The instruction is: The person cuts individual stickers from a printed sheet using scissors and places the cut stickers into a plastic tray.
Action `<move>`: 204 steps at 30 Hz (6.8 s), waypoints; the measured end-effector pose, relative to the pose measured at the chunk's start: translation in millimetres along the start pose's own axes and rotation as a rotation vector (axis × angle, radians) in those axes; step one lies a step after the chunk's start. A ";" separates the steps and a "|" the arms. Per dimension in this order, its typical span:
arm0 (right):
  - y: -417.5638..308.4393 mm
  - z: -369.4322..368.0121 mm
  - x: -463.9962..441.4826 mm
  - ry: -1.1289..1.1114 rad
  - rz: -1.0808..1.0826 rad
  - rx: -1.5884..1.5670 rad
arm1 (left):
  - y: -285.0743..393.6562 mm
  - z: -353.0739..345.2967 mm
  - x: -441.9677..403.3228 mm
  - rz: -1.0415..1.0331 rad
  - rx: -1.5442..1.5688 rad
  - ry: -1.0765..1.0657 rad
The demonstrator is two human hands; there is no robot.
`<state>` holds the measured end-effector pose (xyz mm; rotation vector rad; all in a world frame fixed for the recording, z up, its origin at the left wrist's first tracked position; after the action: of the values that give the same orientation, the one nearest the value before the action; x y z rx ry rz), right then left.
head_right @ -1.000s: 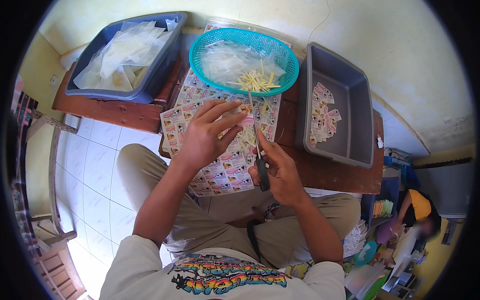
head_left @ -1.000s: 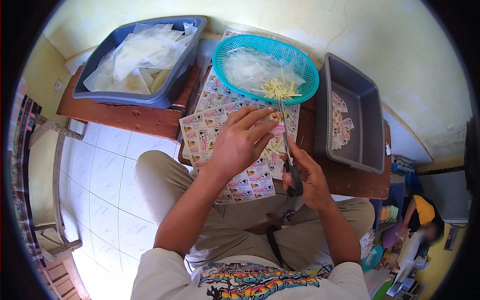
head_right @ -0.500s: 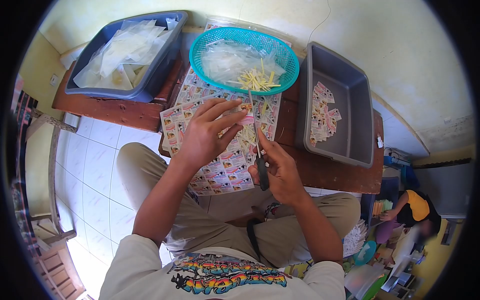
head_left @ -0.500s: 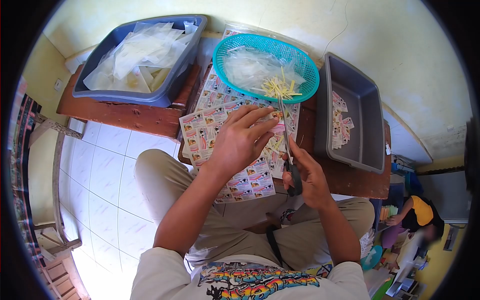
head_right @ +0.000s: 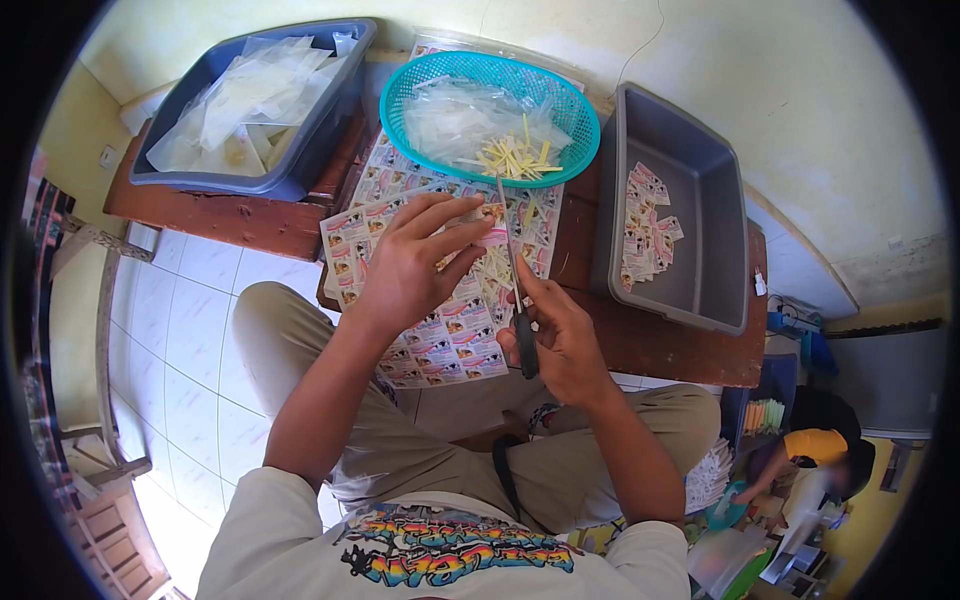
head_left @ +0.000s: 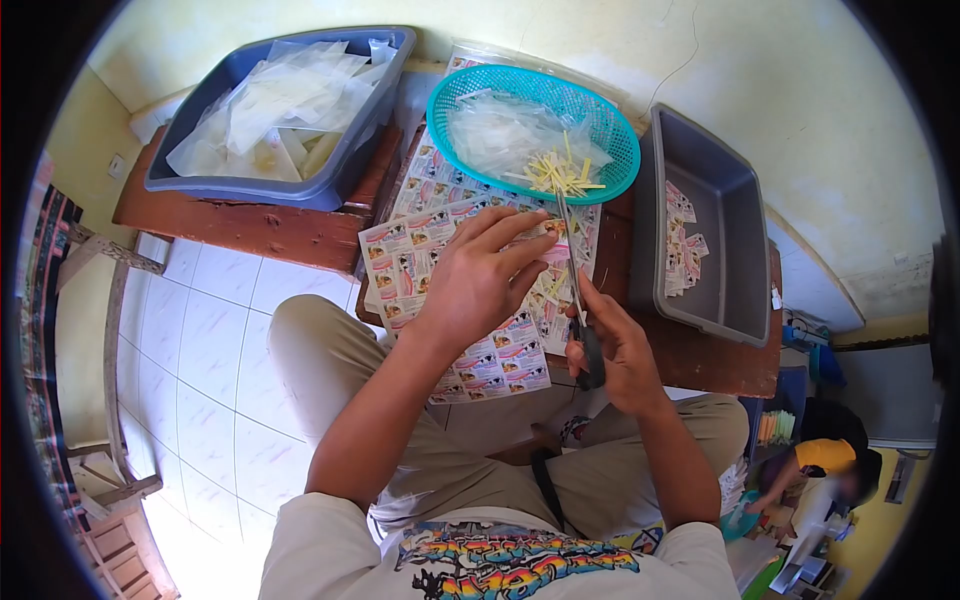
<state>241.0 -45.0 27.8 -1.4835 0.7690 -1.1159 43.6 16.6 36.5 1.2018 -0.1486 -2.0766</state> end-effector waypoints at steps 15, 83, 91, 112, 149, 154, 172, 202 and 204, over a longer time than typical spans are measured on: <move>6.5 1.6 -1.5 0.012 0.020 0.011 | -0.1 -0.4 0.6 0.004 0.001 0.007; 46.5 17.2 -33.3 0.271 0.002 1.112 | 7.5 9.7 -6.1 -0.032 0.023 0.027; 45.0 12.5 -44.2 0.298 -0.005 1.205 | 10.6 12.3 -8.0 -0.030 0.015 0.036; -10.2 19.5 -50.7 0.448 0.144 0.244 | 20.7 6.0 -7.8 0.028 -0.092 0.176; -60.3 110.5 -27.1 0.087 0.053 0.158 | 33.9 -43.2 -59.3 0.533 0.641 -0.043; -50.8 129.2 -24.5 0.177 0.021 0.114 | 23.5 -62.6 -71.1 0.570 0.757 -0.028; -39.2 227.7 -3.3 0.432 0.016 0.027 | 57.1 -152.3 -134.7 0.166 0.480 -0.320; 1.1 280.9 -16.2 0.724 0.002 0.411 | 53.5 -223.5 -132.9 -0.120 0.035 -0.426; -0.7 285.0 -14.4 0.770 0.003 0.534 | 53.0 -222.4 -131.8 -0.113 0.036 -0.419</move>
<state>501.0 72.4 29.2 -0.5838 0.8814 -1.7544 288.2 115.5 28.7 0.7957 -0.3193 -2.4127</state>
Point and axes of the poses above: each hand's wrist, its own x-axis away from the middle knuckle, its own z-axis out of the back of the hand, y = z × x, the point moved 5 cm from there along -x, towards the middle knuckle, and after that the axes turned 6 degrees about -z, right-handed, at the moved point
